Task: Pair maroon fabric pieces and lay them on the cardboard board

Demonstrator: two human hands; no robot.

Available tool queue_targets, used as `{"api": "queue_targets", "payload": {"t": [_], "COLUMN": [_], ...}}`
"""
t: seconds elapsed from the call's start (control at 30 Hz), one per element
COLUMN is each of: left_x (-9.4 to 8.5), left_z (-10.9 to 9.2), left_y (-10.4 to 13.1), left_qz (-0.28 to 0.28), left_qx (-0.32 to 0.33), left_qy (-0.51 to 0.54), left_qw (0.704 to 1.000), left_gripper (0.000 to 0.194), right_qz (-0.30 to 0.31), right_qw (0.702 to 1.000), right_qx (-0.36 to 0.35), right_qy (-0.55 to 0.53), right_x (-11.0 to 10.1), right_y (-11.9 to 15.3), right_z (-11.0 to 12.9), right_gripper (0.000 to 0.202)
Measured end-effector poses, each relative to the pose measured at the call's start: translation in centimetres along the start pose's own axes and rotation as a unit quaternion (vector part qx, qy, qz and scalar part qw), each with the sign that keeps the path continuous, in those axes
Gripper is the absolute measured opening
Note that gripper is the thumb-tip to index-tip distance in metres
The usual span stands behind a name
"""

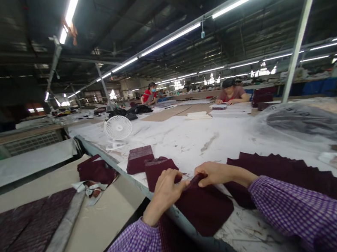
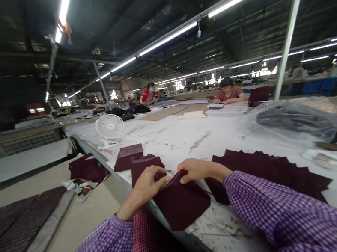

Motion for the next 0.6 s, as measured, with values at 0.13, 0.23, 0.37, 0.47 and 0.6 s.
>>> {"api": "queue_targets", "payload": {"t": [0.13,0.23,0.37,0.47,0.6], "left_x": [2.1,3.0,3.7,4.1,4.2], "left_z": [0.3,0.0,-1.4,-1.9,-2.1], "left_y": [-1.1,-1.7,-1.9,-1.6,-1.3], "left_qz": [0.012,-0.004,0.014,0.032,0.04], "left_qx": [-0.045,-0.056,0.009,0.035,0.046], "left_qy": [0.051,0.049,-0.045,-0.088,-0.117], "left_qw": [0.998,0.997,0.999,0.995,0.991], "left_gripper": [0.024,0.018,0.022,0.025,0.025], "right_qz": [-0.027,-0.027,-0.041,-0.078,-0.088], "right_qw": [0.998,0.997,0.993,0.987,0.981], "right_qx": [0.037,0.069,0.071,0.043,-0.024], "right_qy": [-0.033,-0.009,0.083,0.132,0.172], "right_x": [0.0,-0.1,-1.1,-2.2,-2.1], "right_y": [-0.2,0.0,0.7,0.9,0.9], "right_z": [-0.9,-1.3,-1.3,-1.4,-1.0], "right_gripper": [0.019,0.016,0.016,0.018,0.022]}}
Point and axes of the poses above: each hand's wrist, its own y-axis away from the middle knuckle, its own x-axis out of the palm, z = x × y, the point moved 7 cm from there along -y, towards the middle knuckle, and after that the axes turned 6 degrees about y, right-handed, at the moved point
